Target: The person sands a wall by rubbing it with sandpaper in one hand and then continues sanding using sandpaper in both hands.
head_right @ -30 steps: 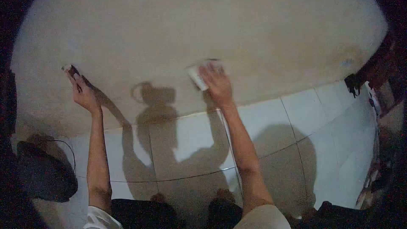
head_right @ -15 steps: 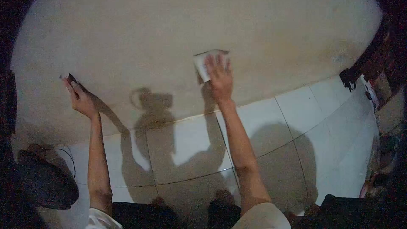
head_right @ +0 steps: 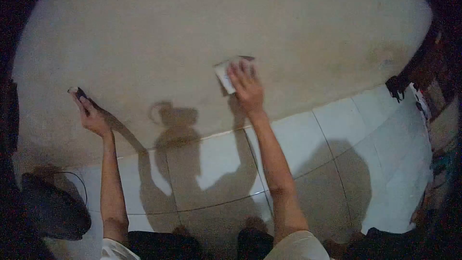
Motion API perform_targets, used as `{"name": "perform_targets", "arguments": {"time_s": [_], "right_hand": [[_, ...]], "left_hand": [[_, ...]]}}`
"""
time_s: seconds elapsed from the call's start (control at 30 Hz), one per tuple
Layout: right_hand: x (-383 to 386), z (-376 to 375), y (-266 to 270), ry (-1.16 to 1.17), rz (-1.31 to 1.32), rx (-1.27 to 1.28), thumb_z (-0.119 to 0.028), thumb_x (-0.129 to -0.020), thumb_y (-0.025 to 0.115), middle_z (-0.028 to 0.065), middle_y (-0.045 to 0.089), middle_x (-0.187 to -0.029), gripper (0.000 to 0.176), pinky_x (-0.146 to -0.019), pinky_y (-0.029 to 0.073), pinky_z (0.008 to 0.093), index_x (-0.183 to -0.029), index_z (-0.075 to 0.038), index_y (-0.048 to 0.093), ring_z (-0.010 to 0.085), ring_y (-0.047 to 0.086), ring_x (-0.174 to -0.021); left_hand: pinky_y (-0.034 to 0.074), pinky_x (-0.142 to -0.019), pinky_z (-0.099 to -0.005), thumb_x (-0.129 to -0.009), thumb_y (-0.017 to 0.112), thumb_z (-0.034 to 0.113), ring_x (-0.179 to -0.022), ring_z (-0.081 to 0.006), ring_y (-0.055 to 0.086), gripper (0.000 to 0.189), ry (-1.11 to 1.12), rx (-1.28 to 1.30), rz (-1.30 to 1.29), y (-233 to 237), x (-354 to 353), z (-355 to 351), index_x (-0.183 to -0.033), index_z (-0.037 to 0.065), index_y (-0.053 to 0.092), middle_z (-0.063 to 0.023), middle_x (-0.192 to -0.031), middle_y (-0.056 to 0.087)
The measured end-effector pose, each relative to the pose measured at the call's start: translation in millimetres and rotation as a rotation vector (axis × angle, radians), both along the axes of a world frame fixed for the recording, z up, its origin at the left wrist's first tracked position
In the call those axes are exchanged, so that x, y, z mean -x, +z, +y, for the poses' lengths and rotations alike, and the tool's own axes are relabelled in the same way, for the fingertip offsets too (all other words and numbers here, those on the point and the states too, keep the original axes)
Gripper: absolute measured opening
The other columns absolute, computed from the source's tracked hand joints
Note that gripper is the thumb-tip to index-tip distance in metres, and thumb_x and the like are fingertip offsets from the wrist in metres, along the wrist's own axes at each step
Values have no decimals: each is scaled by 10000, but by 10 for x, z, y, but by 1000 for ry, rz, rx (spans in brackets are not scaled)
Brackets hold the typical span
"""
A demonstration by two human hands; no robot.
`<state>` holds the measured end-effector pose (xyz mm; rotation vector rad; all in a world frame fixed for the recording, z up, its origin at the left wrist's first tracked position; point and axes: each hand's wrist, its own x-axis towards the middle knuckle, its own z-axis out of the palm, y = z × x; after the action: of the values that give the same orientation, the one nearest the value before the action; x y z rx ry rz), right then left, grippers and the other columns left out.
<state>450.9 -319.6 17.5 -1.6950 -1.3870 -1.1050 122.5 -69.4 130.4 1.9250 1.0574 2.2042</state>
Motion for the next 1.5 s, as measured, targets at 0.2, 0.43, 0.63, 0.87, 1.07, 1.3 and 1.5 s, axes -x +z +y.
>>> {"name": "perform_targets", "arguments": {"time_s": [0.2, 0.43, 0.63, 0.87, 1.07, 1.3, 1.5], "right_hand": [[-364, -370, -64, -136, 68, -206, -124, -872, 540, 111, 441, -1482, 548, -1148, 245, 559, -1413, -71, 479, 344, 349, -1406], [165, -20, 104, -68, 41, -9, -105, -853, 582, 77, 436, -1491, 571, -1151, 257, 543, -1415, -94, 479, 326, 363, -1401], [-358, -112, 699, -199, 127, -448, 17, -818, 482, 141, 456, -1464, 568, -1162, 255, 507, -1383, -35, 500, 343, 352, -1401], [-167, 11, 635, -3, 49, -332, 66, -750, 431, 145, 455, -1463, 659, -1158, 276, 495, -1395, -53, 496, 334, 355, -1401], [-454, -211, 723, -123, -37, -257, 72, -731, 463, 105, 463, -1465, 682, -1164, 275, 498, -1393, -87, 508, 309, 369, -1398], [-381, -178, 858, -192, 102, -423, 67, -714, 479, 102, 461, -1468, 660, -1167, 263, 488, -1357, -66, 544, 319, 371, -1397], [-366, -218, 978, -186, 9, -426, 52, -741, 469, 93, 437, -1487, 679, -1152, 314, 479, -1392, -137, 521, 295, 367, -1401]], "left_hand": [[404, -1031, -350, -1017, 501, 195, -1255, -222, 538, 416, -90, 31, 12, 15, 68, -15, -1424, 110, 474, -102, -1405, 528], [381, -1066, -353, -1020, 493, 196, -1322, -248, 473, 420, -89, 76, -35, 46, -16, -98, -1424, 86, 464, -104, -1421, 509], [367, -1082, -362, -1019, 493, 184, -1333, -236, 460, 416, -40, 109, 28, -24, 79, 48, -1415, 58, 467, -103, -1438, 491], [376, -1084, -377, -1018, 496, 183, -1328, -240, 466, 414, -55, 52, 8, -38, -4, 38, -1415, 68, 468, -97, -1428, 500], [389, -1072, -374, -1012, 512, 183, -1304, -240, 493, 417, -47, 90, -62, 10, -18, 24, -1412, 73, 473, -99, -1410, 518], [396, -1055, -348, -1012, 510, 189, -1307, -226, 487, 414, -98, 100, -34, -57, 41, 89, -1411, 85, 480, -103, -1413, 514], [395, -1059, -359, -1006, 520, 181, -1308, -232, 486, 416, -67, 62, -5, -38, 78, 76, -1406, 74, 483, -111, -1410, 516]]}}
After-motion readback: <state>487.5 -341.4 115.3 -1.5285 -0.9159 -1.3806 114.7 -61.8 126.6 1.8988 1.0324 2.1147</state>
